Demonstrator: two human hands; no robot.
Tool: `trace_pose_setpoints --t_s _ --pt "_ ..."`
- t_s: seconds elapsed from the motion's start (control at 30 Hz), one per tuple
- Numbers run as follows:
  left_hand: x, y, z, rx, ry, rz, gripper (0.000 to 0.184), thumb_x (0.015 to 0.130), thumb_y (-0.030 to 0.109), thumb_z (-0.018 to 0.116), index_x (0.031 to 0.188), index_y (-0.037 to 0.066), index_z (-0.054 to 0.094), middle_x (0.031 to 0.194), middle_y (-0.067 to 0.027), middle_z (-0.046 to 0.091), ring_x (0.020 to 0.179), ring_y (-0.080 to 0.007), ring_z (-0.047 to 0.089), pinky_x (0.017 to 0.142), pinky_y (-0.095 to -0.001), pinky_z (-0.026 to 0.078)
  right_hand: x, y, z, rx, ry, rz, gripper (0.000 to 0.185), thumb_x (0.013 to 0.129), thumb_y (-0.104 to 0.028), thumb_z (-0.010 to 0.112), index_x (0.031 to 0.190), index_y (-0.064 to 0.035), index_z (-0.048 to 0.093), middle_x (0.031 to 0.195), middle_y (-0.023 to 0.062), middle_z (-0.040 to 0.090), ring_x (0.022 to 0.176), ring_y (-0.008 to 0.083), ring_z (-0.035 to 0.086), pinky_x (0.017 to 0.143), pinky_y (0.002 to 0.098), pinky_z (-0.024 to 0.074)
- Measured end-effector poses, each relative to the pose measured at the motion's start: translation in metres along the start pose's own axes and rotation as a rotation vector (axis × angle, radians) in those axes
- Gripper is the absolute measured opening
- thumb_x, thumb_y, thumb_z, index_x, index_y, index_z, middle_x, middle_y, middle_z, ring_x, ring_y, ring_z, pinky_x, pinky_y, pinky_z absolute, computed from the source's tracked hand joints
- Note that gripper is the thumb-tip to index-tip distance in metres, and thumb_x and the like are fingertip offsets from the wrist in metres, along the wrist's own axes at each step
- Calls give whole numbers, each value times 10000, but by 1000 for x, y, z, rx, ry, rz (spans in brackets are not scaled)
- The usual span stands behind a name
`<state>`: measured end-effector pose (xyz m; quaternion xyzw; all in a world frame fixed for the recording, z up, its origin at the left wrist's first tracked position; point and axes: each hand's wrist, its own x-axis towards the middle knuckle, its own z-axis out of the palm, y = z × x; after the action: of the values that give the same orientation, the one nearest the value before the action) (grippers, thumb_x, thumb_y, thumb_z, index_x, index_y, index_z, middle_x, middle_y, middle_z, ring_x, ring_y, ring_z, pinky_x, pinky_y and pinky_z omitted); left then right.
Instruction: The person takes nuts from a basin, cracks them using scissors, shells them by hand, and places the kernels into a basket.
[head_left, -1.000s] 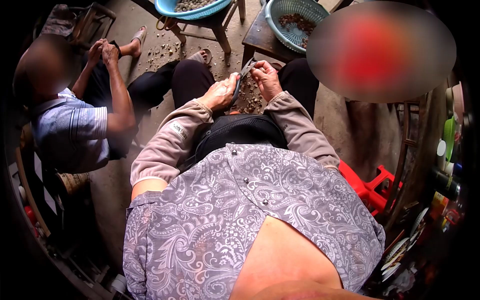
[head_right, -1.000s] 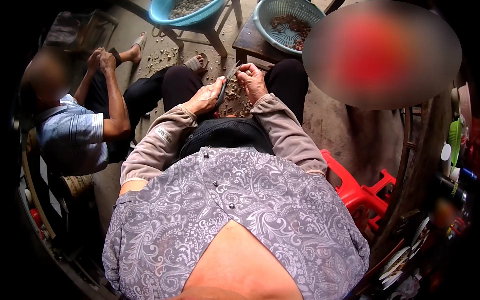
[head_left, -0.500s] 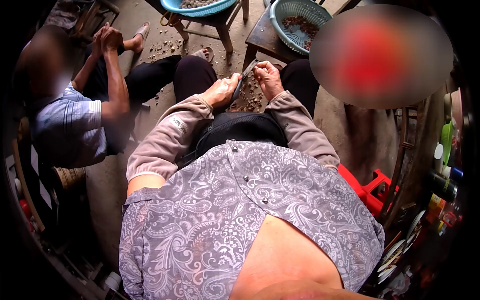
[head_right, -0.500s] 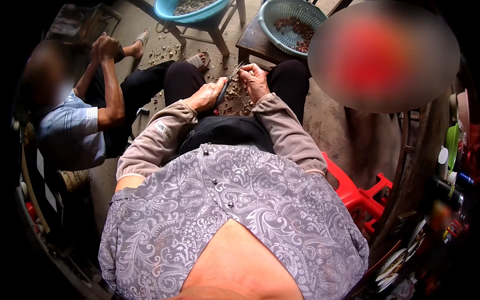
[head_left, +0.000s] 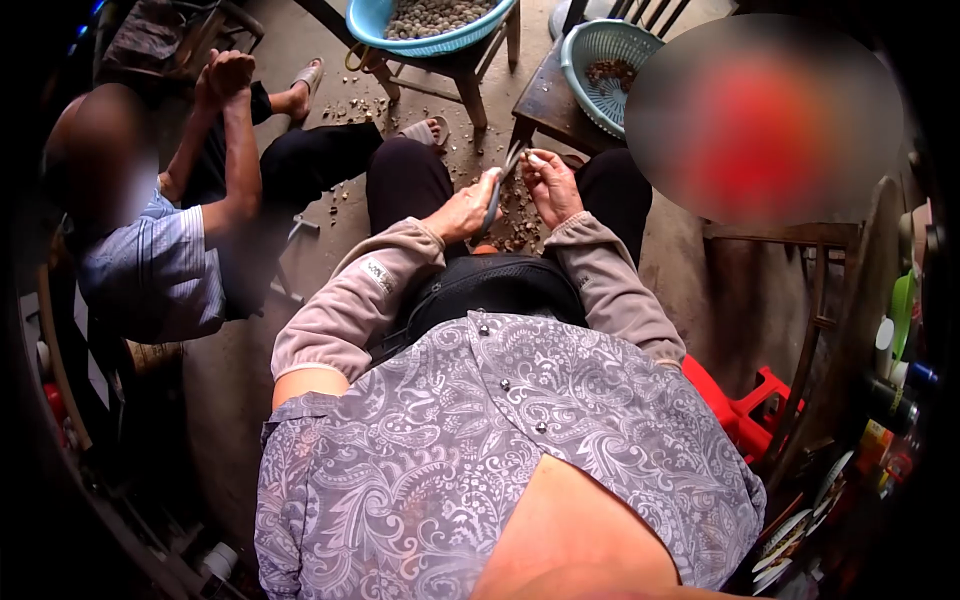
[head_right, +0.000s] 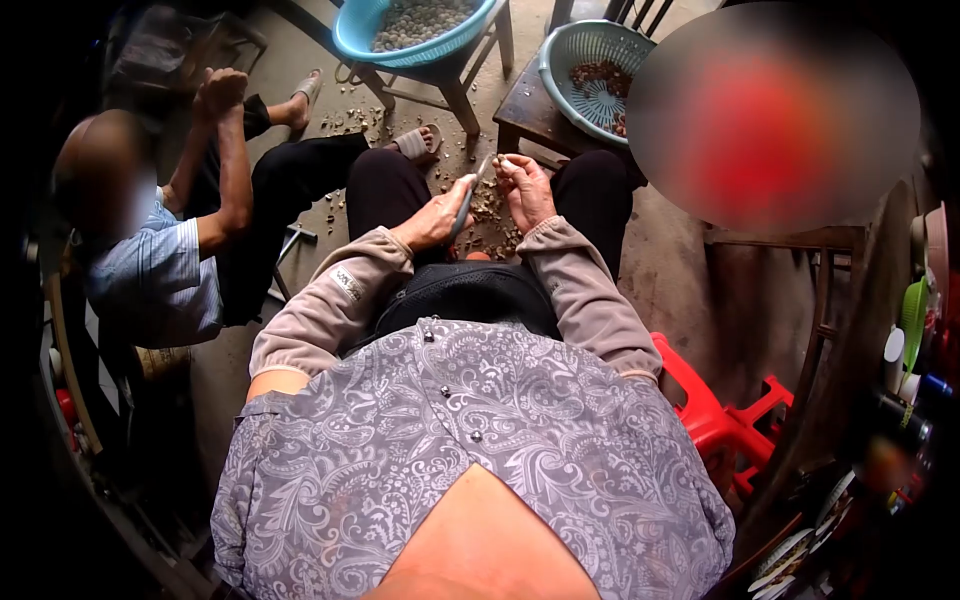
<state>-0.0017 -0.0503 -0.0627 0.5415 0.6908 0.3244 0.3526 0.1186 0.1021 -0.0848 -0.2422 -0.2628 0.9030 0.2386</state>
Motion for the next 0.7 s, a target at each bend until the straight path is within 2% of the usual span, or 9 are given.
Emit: trace_pose_setpoints --t_s 0.17,0.37,0.47,0.5,0.6,0.63,0.7 --pt "0 5 6 178 109 79 663 783 87 529 1334 -18 173 846 -249 577 792 -421 586 681 -464 461 -2 6 5 -169 -10 -22 123 852 -50 602 953 -52 532 853 42 604 750 114 566 665 226 458" --pt "-4 16 -2 194 103 52 654 782 76 534 1320 -54 185 850 -269 580 778 -433 586 663 -464 462 -2 8 4 -228 -60 -13 117 848 -59 619 930 -52 536 799 18 577 657 88 516 609 209 434" --pt "-3 3 1 216 137 126 640 785 68 532 1312 -73 197 842 -271 580 762 -429 588 651 -463 461 1 10 5 -238 -37 -7 116 850 -63 619 933 -53 538 795 16 577 649 84 515 598 207 433" --pt "-4 17 -6 168 100 39 640 787 66 537 1311 -82 201 844 -277 581 762 -429 589 647 -467 458 2 9 5 -234 -50 -2 125 850 -65 622 941 -54 537 793 16 577 651 85 518 598 209 435" --pt "-4 12 -3 197 137 73 635 792 69 542 1308 -85 204 820 -279 584 746 -431 591 638 -470 456 3 10 7 -247 -44 4 133 851 -75 624 949 -53 537 794 18 580 663 87 524 610 208 436" --pt "-2 15 -4 157 89 -30 627 800 75 545 1314 -61 212 808 -279 593 737 -433 598 639 -471 460 0 6 14 -260 -33 12 133 858 -85 616 957 -46 538 811 18 582 689 88 533 629 207 437" --pt "0 18 -6 154 68 -95 546 842 87 503 1311 -8 242 830 -285 606 761 -422 617 649 -465 478 3 8 6 -317 -65 -42 149 873 -88 595 998 -28 542 854 24 570 742 87 534 655 211 433"
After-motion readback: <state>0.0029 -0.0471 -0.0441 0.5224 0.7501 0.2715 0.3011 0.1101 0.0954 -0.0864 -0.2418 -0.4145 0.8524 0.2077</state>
